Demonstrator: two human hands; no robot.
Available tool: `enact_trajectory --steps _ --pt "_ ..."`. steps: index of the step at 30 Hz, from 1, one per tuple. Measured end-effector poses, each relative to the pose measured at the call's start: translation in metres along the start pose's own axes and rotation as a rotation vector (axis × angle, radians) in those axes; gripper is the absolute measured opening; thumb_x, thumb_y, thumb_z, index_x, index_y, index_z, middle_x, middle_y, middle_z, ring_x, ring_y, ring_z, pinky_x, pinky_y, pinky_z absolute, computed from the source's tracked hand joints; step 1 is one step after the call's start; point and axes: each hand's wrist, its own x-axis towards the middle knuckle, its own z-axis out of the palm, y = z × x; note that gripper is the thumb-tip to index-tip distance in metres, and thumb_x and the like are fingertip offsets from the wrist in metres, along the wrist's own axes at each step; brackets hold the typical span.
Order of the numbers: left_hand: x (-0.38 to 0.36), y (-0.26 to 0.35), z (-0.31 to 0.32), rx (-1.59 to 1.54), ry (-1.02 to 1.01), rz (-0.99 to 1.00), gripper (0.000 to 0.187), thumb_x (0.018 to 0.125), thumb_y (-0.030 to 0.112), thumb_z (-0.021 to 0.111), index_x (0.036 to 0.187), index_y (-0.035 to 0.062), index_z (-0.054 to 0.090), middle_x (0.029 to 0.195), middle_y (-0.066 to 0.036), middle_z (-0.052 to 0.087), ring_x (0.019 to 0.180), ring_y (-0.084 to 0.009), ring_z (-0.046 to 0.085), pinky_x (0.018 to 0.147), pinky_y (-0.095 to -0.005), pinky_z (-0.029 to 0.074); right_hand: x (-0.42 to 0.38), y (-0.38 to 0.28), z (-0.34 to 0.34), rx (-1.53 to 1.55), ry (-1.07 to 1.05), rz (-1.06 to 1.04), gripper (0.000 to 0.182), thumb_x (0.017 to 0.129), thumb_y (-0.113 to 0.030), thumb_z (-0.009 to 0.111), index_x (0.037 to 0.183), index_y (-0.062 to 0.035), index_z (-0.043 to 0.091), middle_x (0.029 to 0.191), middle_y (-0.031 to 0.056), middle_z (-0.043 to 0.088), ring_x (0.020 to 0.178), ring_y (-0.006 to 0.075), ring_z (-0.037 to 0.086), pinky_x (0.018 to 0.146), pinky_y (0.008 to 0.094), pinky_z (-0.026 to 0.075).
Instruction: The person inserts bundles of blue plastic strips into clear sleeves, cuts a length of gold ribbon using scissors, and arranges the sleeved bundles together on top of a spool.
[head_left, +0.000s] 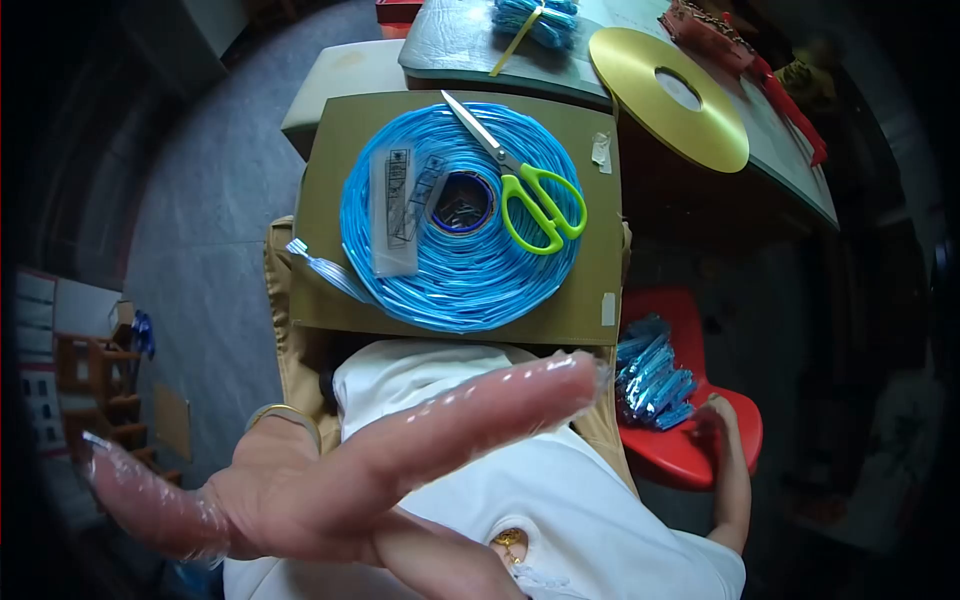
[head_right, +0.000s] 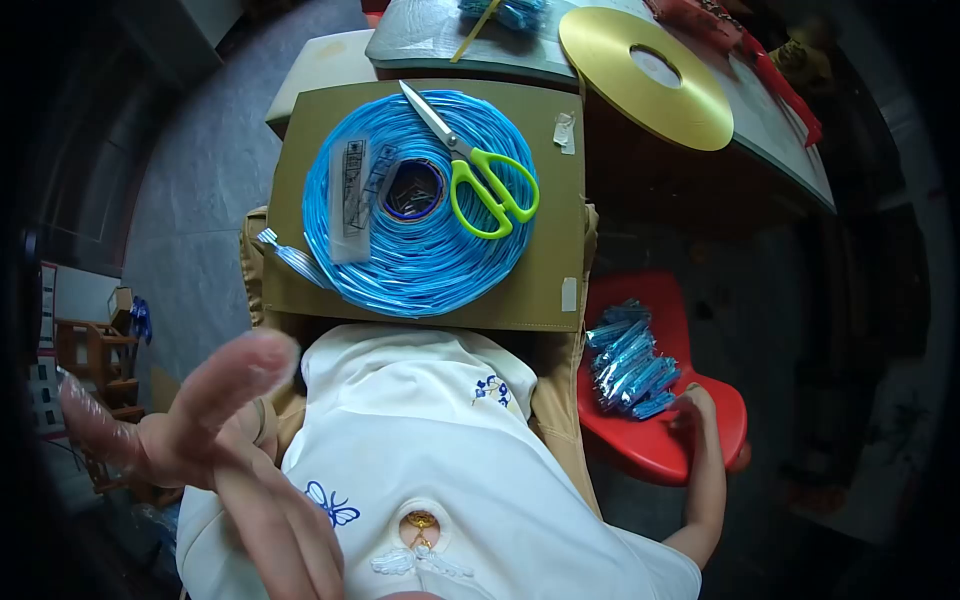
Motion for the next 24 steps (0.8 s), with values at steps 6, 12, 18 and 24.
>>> enact_trajectory --steps 6,12,18,24 --pt "-0.013 0.037 -0.005 0.566 0.098 -0.017 0.094 0.075 0.073 0.026 0.13 0.0201 -0.028 0.103 -0.025 0.056 0.082 -0.0381 0.06 0.078 -0.0502 0.048 -0.072 -0.134 0.001 -0.394 0.128 -0.568 0.017 0.077 -0.011 0.063 0.082 0.0023 0.053 0.063 0.011 0.056 0.045 0.0168 0.051 0.039 0.027 0.042" --pt "-0.076 0.091 -0.114 1.783 0.984 0.382 0.061 0.08 0.02 0.063 0.13 -0.0003 0.034 0.078 -0.012 0.063 0.06 -0.0206 0.06 0.057 -0.0278 0.052 -0.223 -0.291 0.105 -0.041 -0.128 -1.531 0.008 0.083 -0.007 0.056 0.082 0.001 0.058 0.07 0.0074 0.057 0.052 0.0127 0.046 0.048 0.0223 0.039" --pt "-0.139 0.054 -0.136 2.565 1.034 -0.211 0.077 0.069 0.008 0.068 0.135 0.0017 0.028 0.077 -0.009 0.059 0.068 -0.0191 0.056 0.066 -0.0287 0.046 -0.236 -0.339 0.166 -0.232 0.091 -1.77 0.013 0.08 -0.01 0.061 0.082 0.0005 0.054 0.073 0.0105 0.055 0.058 0.0195 0.051 0.054 0.0296 0.043" --pt "-0.145 0.01 -0.159 2.548 0.665 -0.208 0.082 0.071 0.003 0.066 0.139 0.0057 0.019 0.073 -0.008 0.057 0.064 -0.0197 0.054 0.063 -0.0297 0.046 -0.223 -0.324 0.192 -0.454 0.209 -1.542 0.023 0.078 -0.011 0.062 0.091 0.0014 0.047 0.079 0.0131 0.052 0.064 0.023 0.053 0.059 0.0323 0.045"
